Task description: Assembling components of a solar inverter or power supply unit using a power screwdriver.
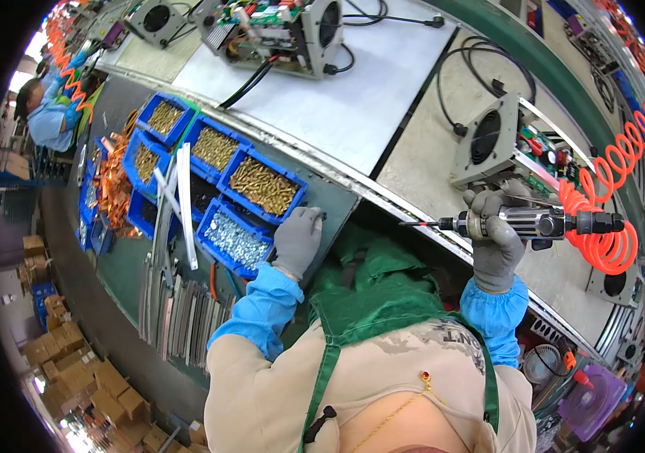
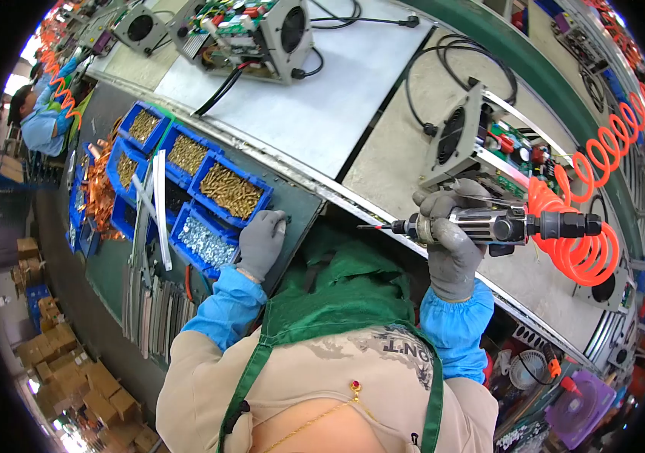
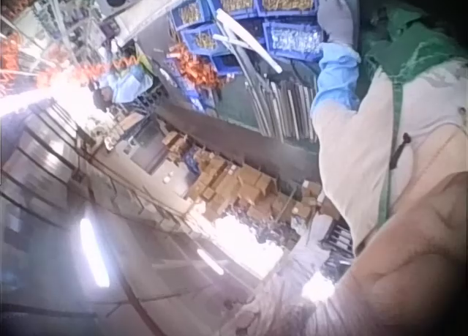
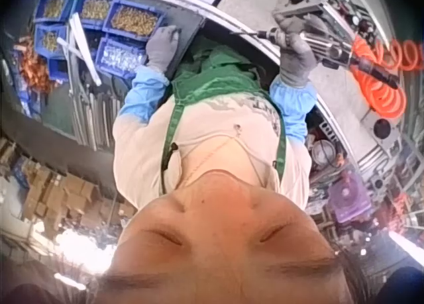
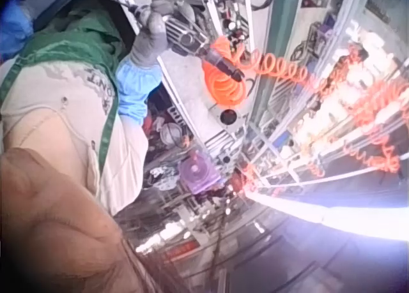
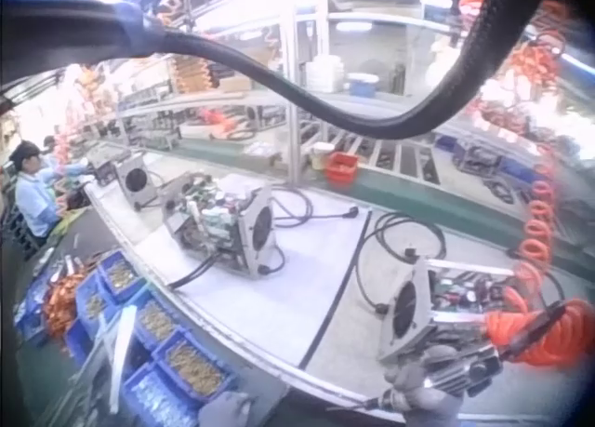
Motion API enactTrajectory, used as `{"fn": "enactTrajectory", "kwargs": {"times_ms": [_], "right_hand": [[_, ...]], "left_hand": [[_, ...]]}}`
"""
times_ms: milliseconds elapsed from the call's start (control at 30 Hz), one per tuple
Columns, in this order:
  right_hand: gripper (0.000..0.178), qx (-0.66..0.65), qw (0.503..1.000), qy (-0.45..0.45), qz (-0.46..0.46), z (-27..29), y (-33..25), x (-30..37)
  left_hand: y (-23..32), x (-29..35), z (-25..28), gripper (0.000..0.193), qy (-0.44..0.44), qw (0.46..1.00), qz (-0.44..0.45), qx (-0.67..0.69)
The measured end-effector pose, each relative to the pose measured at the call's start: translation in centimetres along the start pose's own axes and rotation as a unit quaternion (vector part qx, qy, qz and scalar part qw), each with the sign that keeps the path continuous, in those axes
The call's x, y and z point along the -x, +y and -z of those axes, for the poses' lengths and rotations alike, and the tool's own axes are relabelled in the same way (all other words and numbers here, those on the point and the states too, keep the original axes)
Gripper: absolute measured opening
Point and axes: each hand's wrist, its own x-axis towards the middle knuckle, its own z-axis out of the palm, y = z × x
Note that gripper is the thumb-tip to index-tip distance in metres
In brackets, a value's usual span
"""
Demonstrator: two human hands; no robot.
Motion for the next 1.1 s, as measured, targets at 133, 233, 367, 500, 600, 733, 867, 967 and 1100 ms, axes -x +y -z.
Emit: {"fn": "enactTrajectory", "kwargs": {"times_ms": [133,233,367,500,600,733,867,967,1100], "right_hand": [[0.058,-0.001,0.999,-0.010,0.044,0.7,-3.0,-1.0],[0.055,-0.003,0.997,-0.032,0.072,1.7,-6.1,-1.6],[0.054,-0.040,0.984,-0.084,0.149,4.3,-10.3,-2.6],[0.052,-0.069,0.976,-0.087,0.188,7.1,-15.3,-3.0],[0.050,-0.104,0.968,-0.074,0.217,10.3,-18.0,-3.4],[0.051,-0.101,0.970,-0.070,0.211,14.4,-20.3,-3.7],[0.051,-0.131,0.968,-0.065,0.204,17.9,-22.0,-3.9],[0.051,-0.140,0.967,-0.065,0.201,19.8,-22.5,-4.0],[0.050,-0.154,0.966,-0.071,0.197,21.6,-23.3,-4.2]], "left_hand": [[0.4,-0.2,0.1,0.017,0.009,1.000,0.006,-0.012],[2.8,-1.3,0.8,0.018,0.080,0.996,-0.021,0.022],[13.7,-3.7,1.8,0.021,-0.087,0.910,0.030,0.405],[24.0,-5.6,0.1,0.026,-0.254,0.752,0.011,0.608],[29.1,-5.9,-1.5,0.027,-0.262,0.719,0.037,0.642],[33.5,-5.8,-3.4,0.028,-0.302,0.678,0.046,0.668],[36.4,-5.3,-5.4,0.030,-0.303,0.701,0.024,0.645],[38.2,-5.3,-5.9,0.031,-0.299,0.742,-0.012,0.599],[40.3,-5.0,-5.7,0.030,-0.284,0.755,-0.018,0.591]]}}
